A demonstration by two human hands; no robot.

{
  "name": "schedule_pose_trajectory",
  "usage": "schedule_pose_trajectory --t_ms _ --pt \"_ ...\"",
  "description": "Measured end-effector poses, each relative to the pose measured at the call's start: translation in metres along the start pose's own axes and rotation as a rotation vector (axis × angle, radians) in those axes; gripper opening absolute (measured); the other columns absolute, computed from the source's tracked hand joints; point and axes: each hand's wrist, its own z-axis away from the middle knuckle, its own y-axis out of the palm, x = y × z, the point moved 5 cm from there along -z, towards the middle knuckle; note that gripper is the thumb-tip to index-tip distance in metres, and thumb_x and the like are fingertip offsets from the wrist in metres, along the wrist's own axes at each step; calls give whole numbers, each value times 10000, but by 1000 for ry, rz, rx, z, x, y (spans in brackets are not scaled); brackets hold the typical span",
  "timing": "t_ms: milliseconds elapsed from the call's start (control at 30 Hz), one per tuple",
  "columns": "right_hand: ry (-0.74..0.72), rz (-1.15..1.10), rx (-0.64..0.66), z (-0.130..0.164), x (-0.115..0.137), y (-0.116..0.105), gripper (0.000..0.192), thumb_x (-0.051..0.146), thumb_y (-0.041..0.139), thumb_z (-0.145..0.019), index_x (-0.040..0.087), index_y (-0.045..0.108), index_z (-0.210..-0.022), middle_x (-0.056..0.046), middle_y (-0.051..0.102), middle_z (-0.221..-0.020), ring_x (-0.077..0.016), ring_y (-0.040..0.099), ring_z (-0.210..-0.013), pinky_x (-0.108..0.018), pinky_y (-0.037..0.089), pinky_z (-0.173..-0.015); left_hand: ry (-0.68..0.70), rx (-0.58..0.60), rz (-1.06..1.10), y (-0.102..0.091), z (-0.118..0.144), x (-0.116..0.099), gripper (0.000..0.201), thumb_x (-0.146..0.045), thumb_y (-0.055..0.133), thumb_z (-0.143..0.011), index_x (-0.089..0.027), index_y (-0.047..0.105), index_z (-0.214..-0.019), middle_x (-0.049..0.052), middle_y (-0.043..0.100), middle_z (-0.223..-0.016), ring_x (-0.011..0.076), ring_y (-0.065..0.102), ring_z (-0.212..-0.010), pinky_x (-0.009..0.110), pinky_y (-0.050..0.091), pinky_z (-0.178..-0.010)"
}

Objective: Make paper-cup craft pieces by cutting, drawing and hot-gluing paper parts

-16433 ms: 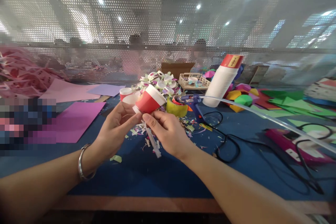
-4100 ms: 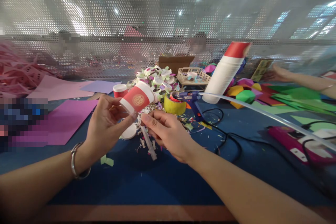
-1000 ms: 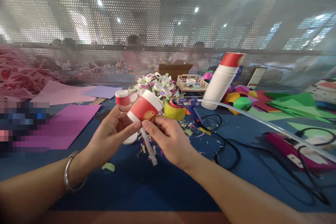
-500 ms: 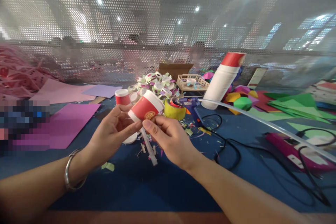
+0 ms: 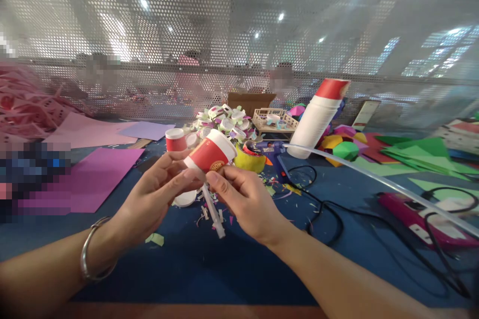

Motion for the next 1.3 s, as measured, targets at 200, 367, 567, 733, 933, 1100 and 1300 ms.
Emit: schedule_pose_trajectory --t_ms 200,367,567,733,933,1100,1300 --pt "-28 20 -9 1 3 0 436 558 579 -944 190 528 -717 68 338 -569 -66 305 -457 -237 201 -396 -17 -64 67 1 3 2 351 -338 752 -851 -159 585 -1103 91 701 -1036 204 692 -964 362 568 -928" --pt "-42 68 -14 0 4 1 432 555 573 -949 188 548 -723 65 346 -560 -68 307 -455 -245 209 -398 21 -27 114 5 3 4 335 -316 743 -860 -166 569 -1104 85 677 -1029 201 678 -940 405 569 -944" --pt "-50 86 -17 1 4 2 434 550 566 -957 189 537 -720 68 342 -566 -64 313 -454 -249 219 -403 59 8 105 5 3 4 296 -305 714 -887 -164 552 -1091 94 662 -1043 197 657 -938 437 551 -966" --pt "-80 129 -20 3 8 2 440 544 552 -967 191 525 -705 57 387 -563 -71 342 -467 -261 243 -420 112 11 -25 2 5 0 292 -319 691 -909 -184 531 -1112 100 680 -1054 214 661 -971 420 555 -929" --pt "-101 164 -21 4 11 2 449 537 539 -977 191 509 -692 59 380 -557 -69 334 -474 -260 249 -428 132 -5 -123 0 6 -1 300 -345 694 -904 -195 532 -1107 78 681 -998 192 658 -907 349 561 -814" --pt "-127 153 -19 3 13 3 425 518 545 -980 182 532 -721 62 384 -570 -60 335 -473 -249 251 -425 138 -8 -120 2 5 0 290 -327 686 -904 -185 533 -1106 65 663 -973 175 648 -882 340 562 -824" --pt "-142 161 -26 3 13 3 436 512 540 -984 179 535 -703 62 392 -555 -57 338 -471 -238 260 -423 219 -22 -250 2 5 -5 266 -271 686 -900 -185 543 -1107 52 659 -973 152 659 -838 272 574 -739"
